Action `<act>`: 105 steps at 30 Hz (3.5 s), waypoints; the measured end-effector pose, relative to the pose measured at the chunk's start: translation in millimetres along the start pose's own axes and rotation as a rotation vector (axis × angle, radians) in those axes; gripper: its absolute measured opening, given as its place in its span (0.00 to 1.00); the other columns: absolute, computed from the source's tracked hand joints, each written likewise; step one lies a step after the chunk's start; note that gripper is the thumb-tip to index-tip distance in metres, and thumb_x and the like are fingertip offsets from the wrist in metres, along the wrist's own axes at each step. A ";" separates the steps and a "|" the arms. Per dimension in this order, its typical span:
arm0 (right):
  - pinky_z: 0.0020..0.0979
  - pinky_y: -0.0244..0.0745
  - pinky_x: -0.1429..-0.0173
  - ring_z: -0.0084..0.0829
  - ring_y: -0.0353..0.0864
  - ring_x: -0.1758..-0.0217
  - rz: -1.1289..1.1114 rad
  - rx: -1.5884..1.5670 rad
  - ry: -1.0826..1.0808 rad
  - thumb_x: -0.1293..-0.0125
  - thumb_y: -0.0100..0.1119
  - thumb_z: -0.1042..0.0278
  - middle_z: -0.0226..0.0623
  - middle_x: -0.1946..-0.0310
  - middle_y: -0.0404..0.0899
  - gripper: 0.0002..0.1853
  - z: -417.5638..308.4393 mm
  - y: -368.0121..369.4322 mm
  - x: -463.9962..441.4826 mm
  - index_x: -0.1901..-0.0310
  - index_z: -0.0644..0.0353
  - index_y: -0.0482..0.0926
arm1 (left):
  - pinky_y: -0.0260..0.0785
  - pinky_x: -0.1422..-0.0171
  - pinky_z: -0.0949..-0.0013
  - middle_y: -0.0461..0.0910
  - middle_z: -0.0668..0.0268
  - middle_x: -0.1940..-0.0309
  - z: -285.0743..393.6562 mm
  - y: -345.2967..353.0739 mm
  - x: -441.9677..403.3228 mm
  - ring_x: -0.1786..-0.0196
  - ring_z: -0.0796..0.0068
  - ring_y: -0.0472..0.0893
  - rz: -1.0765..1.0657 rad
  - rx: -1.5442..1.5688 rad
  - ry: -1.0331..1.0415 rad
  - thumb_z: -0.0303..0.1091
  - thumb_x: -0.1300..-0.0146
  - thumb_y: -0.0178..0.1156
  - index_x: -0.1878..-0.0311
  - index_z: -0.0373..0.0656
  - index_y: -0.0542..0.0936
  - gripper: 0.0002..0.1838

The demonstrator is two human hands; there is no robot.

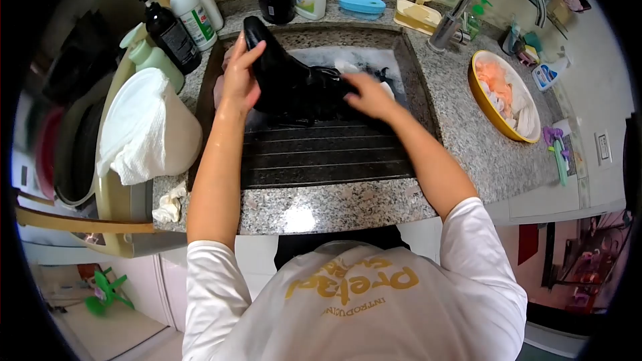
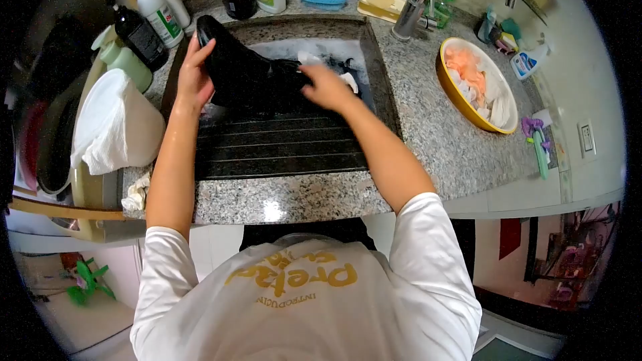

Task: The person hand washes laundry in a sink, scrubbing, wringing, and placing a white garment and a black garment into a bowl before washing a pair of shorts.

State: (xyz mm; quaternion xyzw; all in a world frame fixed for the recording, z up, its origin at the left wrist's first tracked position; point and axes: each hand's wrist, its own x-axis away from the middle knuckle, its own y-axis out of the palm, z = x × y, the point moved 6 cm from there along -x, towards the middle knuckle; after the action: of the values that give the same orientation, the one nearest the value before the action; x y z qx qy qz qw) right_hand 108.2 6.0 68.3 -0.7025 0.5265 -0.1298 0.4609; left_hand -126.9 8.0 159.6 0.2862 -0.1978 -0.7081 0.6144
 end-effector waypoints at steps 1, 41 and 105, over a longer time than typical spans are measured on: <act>0.35 0.57 0.36 0.43 0.61 0.39 -0.105 0.037 -0.148 0.50 0.61 0.66 0.45 0.43 0.63 0.35 -22.1 16.2 1.6 0.39 0.59 0.58 | 0.64 0.46 0.72 0.72 0.69 0.53 -1.4 5.8 2.7 0.52 0.74 0.72 -0.006 0.000 -0.002 0.23 0.43 0.53 0.39 0.45 0.63 0.26; 0.33 0.69 0.47 0.37 0.74 0.53 -0.160 -0.025 0.102 0.47 0.55 0.73 0.42 0.58 0.75 0.24 42.1 20.4 8.8 0.46 0.62 0.66 | 0.63 0.52 0.76 0.72 0.65 0.55 -54.6 0.9 17.8 0.55 0.73 0.71 -0.295 -0.676 -0.325 0.19 0.59 0.49 0.45 0.38 0.68 0.30; 0.32 0.69 0.58 0.33 0.75 0.61 -0.179 -0.212 0.250 0.57 0.68 0.52 0.43 0.61 0.75 0.30 29.1 -65.6 5.0 0.53 0.59 0.70 | 0.66 0.54 0.64 0.74 0.55 0.68 -33.8 -46.4 -13.2 0.59 0.57 0.74 -0.112 -1.649 0.079 0.28 0.56 0.58 0.66 0.42 0.75 0.10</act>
State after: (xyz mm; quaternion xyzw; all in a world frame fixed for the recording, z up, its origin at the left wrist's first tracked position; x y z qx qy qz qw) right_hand 170.4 17.9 102.5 -0.7698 0.5256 -0.2004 0.3016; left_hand -139.0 31.1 106.8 -0.2222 0.4214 -0.6450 0.5974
